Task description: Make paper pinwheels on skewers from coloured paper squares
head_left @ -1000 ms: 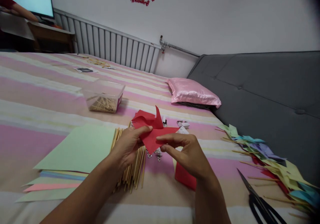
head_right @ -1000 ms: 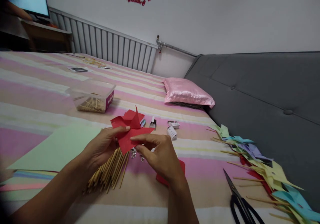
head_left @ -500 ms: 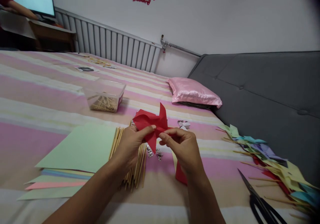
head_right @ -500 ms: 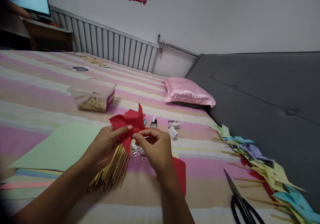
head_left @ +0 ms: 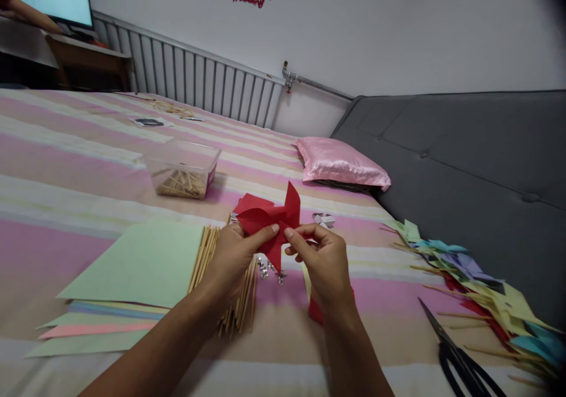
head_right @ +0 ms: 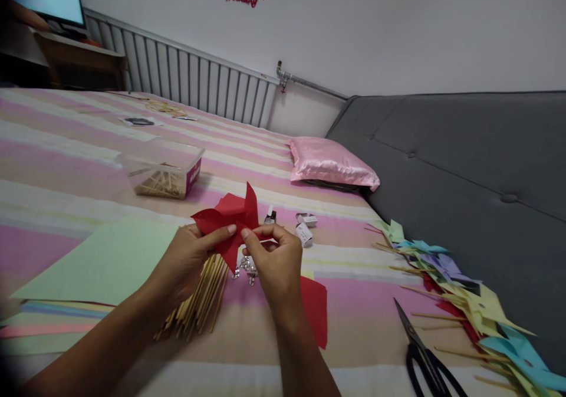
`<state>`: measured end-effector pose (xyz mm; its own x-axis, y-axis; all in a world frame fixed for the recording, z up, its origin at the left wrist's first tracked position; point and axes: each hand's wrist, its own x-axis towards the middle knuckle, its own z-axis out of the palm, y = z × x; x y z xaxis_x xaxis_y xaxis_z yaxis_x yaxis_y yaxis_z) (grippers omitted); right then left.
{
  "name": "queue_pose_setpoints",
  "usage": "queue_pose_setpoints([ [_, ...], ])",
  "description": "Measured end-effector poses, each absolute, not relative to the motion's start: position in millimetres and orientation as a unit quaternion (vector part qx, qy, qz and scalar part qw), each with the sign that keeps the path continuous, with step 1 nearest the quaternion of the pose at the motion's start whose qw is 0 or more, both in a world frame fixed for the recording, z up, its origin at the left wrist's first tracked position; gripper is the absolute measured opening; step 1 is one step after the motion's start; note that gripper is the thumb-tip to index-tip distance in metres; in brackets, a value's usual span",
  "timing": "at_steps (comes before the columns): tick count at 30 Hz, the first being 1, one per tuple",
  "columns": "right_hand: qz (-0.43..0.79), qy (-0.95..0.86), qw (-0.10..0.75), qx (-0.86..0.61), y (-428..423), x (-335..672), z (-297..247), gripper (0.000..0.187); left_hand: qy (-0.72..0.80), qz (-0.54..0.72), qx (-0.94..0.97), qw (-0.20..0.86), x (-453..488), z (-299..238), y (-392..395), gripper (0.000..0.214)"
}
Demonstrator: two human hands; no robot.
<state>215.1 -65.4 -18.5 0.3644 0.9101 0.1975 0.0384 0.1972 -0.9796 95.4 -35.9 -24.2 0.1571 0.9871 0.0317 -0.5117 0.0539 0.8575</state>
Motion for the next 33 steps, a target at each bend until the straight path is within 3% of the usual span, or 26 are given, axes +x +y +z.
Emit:
queue_pose_setpoints([
  [22, 0.277, -0.485, 0.627, -0.543, -68.6, 212.2, -18.3, 0.022, 0.312, 0.570, 0.356, 0.672, 98.7, -21.5, -36.1, 0.014],
  [28, 0.299, -0.428, 0.711, -0.471, -69.6, 200.9, -22.6, 0.052, 0.270, 0.579, 0.304, 0.707, 102.8, -23.0, -36.3, 0.017],
  [33, 0.354, -0.358, 0.733, -0.458, -66.4, 197.6, -26.3, 0.054, 0.259, 0.580, 0.305, 0.710, 111.7, -26.6, -43.9, 0.019],
])
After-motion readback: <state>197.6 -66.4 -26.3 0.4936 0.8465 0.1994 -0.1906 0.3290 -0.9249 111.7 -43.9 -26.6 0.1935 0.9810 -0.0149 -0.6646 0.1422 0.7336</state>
